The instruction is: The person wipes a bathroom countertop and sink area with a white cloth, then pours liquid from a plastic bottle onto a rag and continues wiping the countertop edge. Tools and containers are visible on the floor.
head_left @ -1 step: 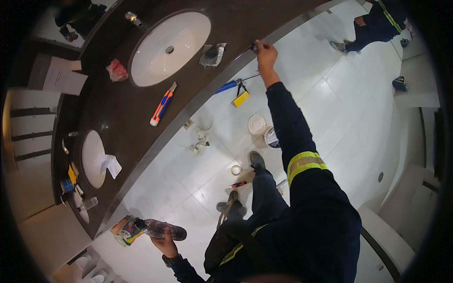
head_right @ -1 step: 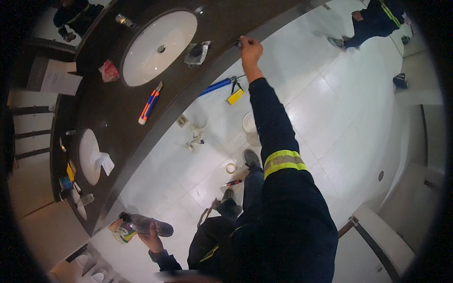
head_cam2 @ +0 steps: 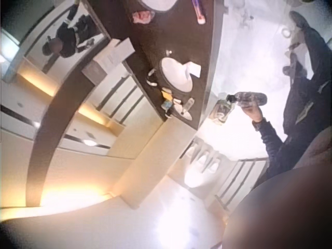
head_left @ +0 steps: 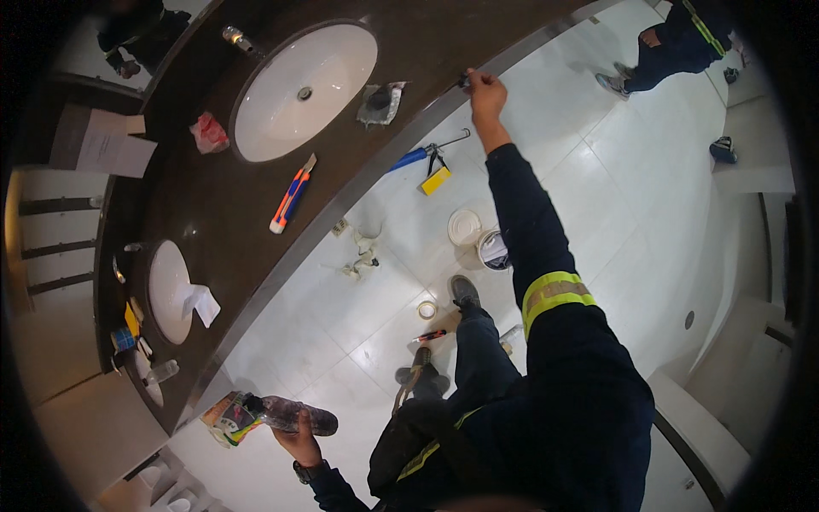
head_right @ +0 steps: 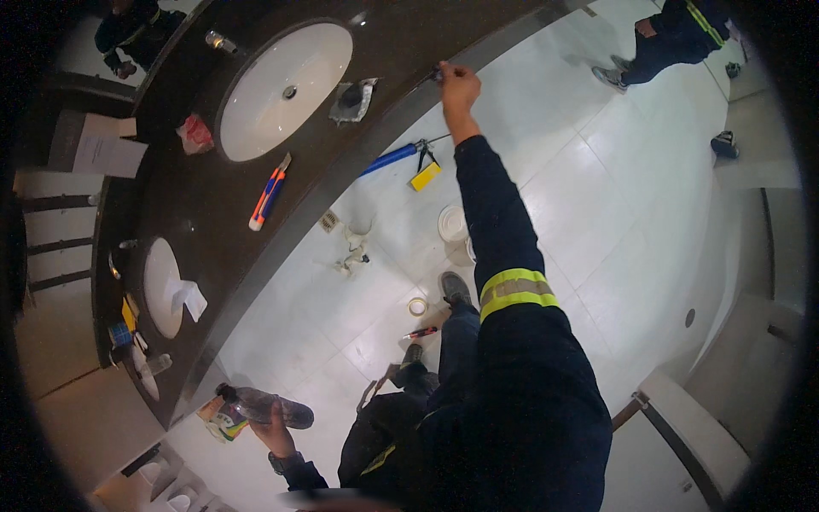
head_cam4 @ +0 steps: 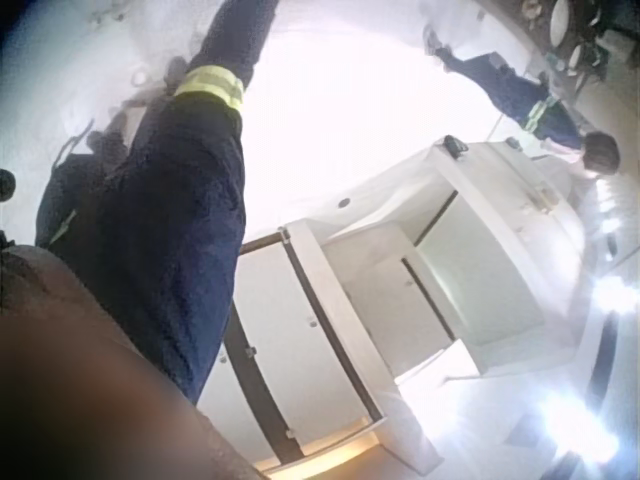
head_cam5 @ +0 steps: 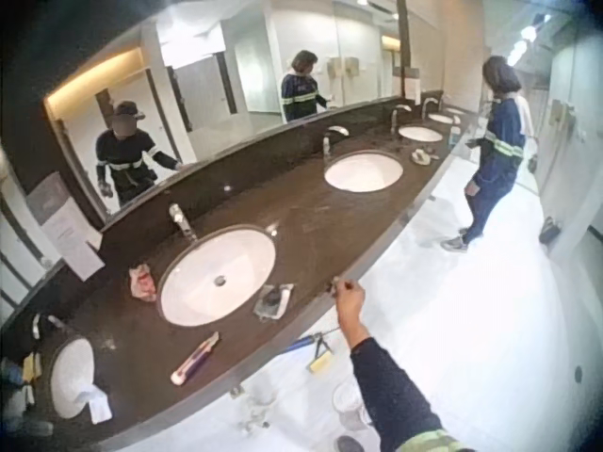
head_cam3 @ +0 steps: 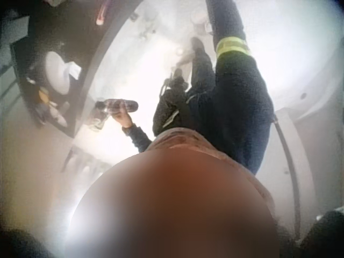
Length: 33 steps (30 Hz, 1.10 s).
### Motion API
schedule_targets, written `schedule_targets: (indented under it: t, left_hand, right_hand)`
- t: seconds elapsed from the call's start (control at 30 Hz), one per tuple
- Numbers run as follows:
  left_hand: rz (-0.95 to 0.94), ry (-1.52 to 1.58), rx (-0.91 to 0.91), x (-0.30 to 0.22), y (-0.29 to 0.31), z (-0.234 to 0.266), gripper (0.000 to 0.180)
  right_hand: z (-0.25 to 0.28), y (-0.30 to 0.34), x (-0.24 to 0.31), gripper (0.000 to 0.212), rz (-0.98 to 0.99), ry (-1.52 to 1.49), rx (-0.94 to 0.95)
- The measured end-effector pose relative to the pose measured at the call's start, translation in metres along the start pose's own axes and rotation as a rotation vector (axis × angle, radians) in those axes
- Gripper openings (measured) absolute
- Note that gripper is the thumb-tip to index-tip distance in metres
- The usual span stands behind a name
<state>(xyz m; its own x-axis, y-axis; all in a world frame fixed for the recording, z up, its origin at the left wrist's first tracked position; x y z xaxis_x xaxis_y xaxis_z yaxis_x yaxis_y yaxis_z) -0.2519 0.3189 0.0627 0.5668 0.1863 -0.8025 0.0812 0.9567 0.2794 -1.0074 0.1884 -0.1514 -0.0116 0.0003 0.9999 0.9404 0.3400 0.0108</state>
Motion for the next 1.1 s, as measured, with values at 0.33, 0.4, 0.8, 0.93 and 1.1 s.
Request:
schedule_targets:
  t: [0.33,0.4,0.8,0.93,1.1]
  left_hand:
    - [-0.047,-0.071,0.052,-0.055,-0.035,-0.04,0.061]
    - [-0.079,-0.067,0.08,-0.06,-0.046,-0.049,0.06]
    - [-0.108,-0.197,0.143,-0.089,-0.074,-0.084,0.064]
    - [-0.031,-0.138,0.182,-0.104,-0.079,-0.097,0.064]
    - [-0.156,-0.12,0.12,-0.139,-0.082,-0.116,0.057]
  right_hand:
    - [0.029,-0.063,-0.012,0.029,0.01,-0.008,-0.054]
    - [0.015,-0.03,-0.037,0.027,0.071,0.057,-0.094]
    - [0.064,-0.13,-0.001,0.034,0.14,0.175,-0.293]
    - [0.098,-0.194,0.001,0.035,0.061,0.032,-0.203]
    - [0.059,-0.121,0.003,0.03,-0.038,0.0,-0.15]
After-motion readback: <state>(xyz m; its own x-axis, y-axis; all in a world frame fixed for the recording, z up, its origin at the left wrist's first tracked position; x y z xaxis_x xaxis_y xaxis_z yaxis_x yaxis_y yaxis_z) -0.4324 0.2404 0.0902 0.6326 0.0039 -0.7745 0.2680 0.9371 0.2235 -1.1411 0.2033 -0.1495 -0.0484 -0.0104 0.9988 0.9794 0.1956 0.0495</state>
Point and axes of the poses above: each hand's wrist, its own y-axis away from the middle knuckle, its own z-axis out of the back of the hand, x = y × z, the point moved 4 cm from there along -y, towards the middle knuckle, and after that the axes turned 12 degrees about x, right-handed, at the moved point
